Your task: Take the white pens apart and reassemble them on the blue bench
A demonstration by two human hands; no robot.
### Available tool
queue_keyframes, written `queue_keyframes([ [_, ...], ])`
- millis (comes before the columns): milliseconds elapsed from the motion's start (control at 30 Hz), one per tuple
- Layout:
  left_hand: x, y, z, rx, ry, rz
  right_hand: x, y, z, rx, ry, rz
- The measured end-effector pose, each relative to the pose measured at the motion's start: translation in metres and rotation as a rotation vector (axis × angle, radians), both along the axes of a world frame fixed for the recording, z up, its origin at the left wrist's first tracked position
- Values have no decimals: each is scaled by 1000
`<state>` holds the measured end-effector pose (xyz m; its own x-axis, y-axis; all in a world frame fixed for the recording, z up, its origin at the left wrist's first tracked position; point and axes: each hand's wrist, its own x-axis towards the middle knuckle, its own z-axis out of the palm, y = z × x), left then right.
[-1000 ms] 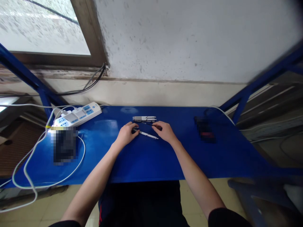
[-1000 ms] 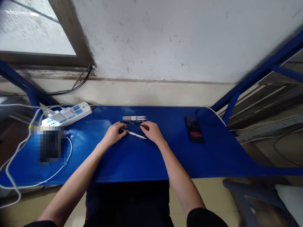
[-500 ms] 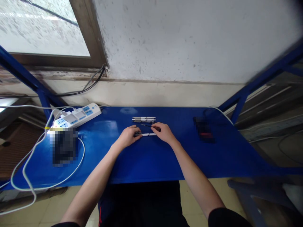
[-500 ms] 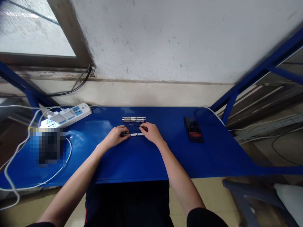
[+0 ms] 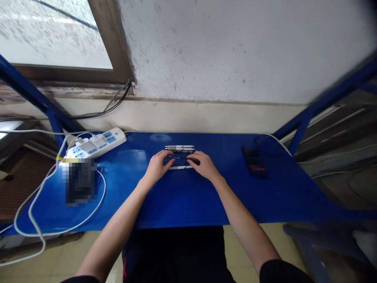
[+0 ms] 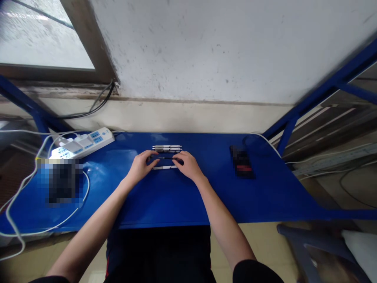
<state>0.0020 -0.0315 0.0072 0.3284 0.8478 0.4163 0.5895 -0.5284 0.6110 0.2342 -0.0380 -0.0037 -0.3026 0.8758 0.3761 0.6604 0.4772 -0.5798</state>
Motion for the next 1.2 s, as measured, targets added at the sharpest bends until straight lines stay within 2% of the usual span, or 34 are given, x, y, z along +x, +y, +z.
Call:
queue_keyframes([
  [233,2,-2,-2,-16,13,-71,-5,-3,2,41,-8,26],
  [567,3,-3,1,-40,17,-86,-8,-5,4,4,-22,24],
  [800,-3,1,4,-22,0,-41,5,0,6,-29,-26,-60],
  [1033,-10,6,-1,-27,36,-3,21,8,-3,-69,-102,-241],
  [1200,-10,7,-8,-85,110,10,16,7,-5,-73,-64,-231],
])
